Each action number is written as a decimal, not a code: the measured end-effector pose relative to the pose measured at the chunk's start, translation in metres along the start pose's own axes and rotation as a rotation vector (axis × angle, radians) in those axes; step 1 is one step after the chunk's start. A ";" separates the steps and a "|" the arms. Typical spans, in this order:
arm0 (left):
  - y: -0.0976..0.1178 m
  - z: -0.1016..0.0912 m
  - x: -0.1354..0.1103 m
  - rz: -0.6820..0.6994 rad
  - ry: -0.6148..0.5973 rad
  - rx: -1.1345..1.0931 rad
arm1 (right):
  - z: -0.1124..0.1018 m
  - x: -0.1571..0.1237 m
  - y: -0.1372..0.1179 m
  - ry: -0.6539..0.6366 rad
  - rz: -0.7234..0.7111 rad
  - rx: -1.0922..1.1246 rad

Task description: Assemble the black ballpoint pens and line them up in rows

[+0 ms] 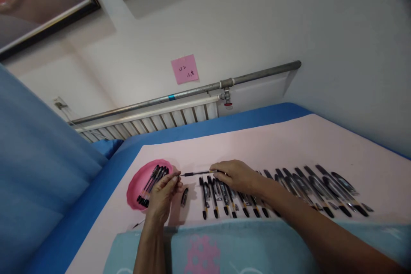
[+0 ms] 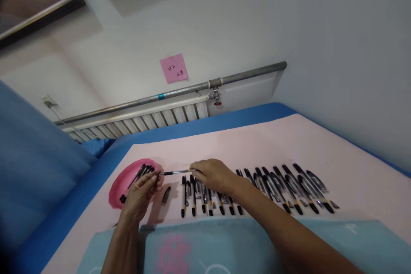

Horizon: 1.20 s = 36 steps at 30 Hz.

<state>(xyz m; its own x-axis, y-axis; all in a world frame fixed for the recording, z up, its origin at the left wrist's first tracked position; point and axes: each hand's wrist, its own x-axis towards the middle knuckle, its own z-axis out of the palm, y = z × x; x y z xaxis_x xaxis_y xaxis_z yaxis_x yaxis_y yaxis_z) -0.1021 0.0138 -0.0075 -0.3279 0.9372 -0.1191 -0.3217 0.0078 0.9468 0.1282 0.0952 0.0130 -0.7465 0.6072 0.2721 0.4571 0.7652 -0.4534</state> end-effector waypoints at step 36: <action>-0.006 0.017 0.004 -0.045 0.242 -0.383 | 0.029 -0.002 -0.034 0.138 0.025 0.055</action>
<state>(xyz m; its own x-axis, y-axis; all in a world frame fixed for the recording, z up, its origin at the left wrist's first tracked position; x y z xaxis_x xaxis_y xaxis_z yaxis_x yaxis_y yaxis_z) -0.0864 0.0234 -0.0084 -0.4895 0.8301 -0.2671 -0.6309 -0.1257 0.7656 0.1004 0.0615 0.0032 -0.6596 0.6528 0.3726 0.4452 0.7387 -0.5061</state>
